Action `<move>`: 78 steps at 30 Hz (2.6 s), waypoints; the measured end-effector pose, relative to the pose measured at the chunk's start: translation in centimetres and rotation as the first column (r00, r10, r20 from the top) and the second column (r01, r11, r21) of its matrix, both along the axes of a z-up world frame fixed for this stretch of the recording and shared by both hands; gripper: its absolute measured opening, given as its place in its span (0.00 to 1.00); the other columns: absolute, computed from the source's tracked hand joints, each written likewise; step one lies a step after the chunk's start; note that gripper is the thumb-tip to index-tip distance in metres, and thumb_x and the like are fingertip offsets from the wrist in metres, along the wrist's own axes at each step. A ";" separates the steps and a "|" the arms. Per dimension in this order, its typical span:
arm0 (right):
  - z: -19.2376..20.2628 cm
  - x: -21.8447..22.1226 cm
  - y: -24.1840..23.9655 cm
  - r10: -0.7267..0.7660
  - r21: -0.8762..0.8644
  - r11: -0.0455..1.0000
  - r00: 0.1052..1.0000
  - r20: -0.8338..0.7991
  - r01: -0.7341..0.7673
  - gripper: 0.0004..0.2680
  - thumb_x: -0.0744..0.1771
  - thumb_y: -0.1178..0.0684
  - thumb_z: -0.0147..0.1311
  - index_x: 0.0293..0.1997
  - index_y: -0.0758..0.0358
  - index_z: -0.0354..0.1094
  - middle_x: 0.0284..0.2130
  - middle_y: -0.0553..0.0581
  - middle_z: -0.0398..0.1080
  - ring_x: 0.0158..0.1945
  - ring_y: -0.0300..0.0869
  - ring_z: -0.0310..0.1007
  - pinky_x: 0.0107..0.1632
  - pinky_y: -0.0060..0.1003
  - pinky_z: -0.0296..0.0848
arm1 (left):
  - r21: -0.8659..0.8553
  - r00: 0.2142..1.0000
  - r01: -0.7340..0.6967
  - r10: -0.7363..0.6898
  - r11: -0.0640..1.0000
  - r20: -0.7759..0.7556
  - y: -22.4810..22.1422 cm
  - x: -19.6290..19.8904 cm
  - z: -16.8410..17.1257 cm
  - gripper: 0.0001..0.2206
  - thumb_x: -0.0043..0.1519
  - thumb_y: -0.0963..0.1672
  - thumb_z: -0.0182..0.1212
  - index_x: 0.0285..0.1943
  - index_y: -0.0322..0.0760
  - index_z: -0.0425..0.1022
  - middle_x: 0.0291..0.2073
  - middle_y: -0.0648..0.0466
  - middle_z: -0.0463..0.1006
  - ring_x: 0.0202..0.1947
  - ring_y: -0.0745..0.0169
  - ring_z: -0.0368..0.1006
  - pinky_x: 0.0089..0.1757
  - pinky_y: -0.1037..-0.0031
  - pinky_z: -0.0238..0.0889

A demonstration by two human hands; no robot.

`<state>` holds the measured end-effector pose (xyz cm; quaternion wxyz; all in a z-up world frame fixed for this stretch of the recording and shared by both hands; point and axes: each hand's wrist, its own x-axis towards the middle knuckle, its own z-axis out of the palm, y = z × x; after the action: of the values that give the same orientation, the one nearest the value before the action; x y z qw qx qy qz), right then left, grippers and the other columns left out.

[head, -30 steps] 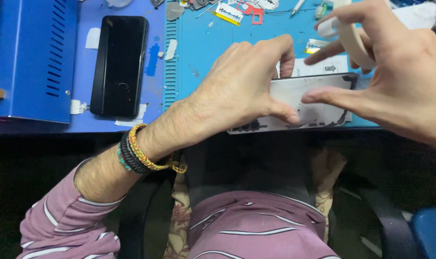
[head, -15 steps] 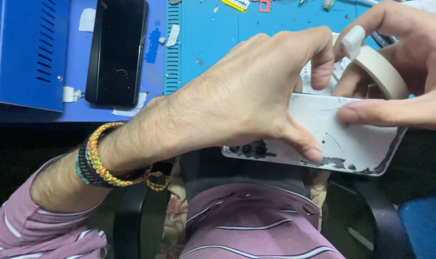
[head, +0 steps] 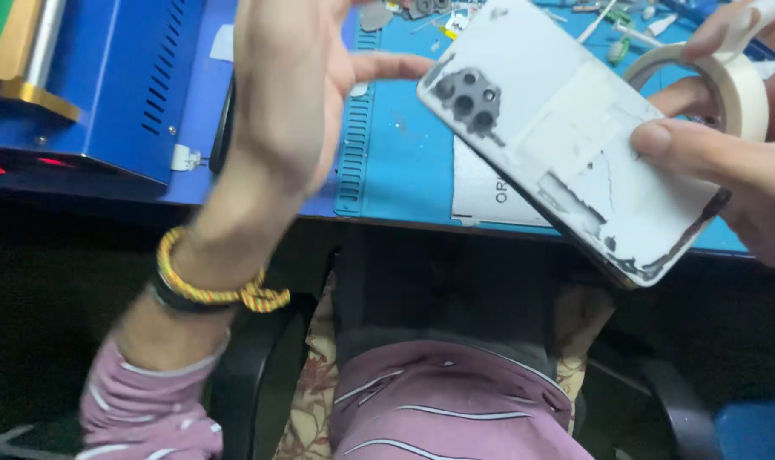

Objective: Applying adhesive tape to a mobile phone back cover and cleaning the device

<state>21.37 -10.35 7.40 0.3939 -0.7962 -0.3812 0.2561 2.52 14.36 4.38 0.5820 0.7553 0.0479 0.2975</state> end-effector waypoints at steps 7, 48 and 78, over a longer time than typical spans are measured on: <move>-2.8 -2.7 0.9 -0.117 0.355 0.923 0.986 -0.118 0.152 0.21 0.70 0.58 0.59 0.68 0.54 0.49 0.46 0.61 0.73 0.45 0.43 0.79 0.43 0.36 0.82 | -0.717 0.990 0.065 -0.138 0.694 -0.044 -10.5 -0.9 -0.8 0.39 0.59 0.53 0.60 0.77 0.35 0.52 0.63 0.41 0.76 0.61 0.52 0.77 0.53 0.61 0.79; -5.1 -10.2 -1.5 -0.224 0.358 0.927 0.933 0.283 0.114 0.15 0.79 0.74 0.65 0.69 0.78 0.58 0.67 0.79 0.73 0.75 0.60 0.79 0.70 0.38 0.78 | -0.485 0.931 -0.256 0.348 0.836 0.108 -11.0 3.8 -6.6 0.16 0.74 0.54 0.46 0.56 0.39 0.59 0.48 0.53 0.76 0.50 0.67 0.72 0.56 0.69 0.70; -0.1 0.2 1.5 -0.237 0.287 0.892 0.901 -0.362 0.350 0.13 0.67 0.58 0.65 0.51 0.51 0.61 0.28 0.53 0.68 0.18 0.31 0.63 0.17 0.26 0.52 | -0.515 0.992 0.096 -0.122 0.852 -0.017 -8.5 6.6 -1.4 0.22 0.71 0.54 0.47 0.64 0.37 0.60 0.53 0.50 0.79 0.50 0.67 0.76 0.48 0.70 0.77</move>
<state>21.53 -8.89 7.26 0.6179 -0.7119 -0.2252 0.2465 9.12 5.84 2.97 0.7768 0.5813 0.0968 0.2221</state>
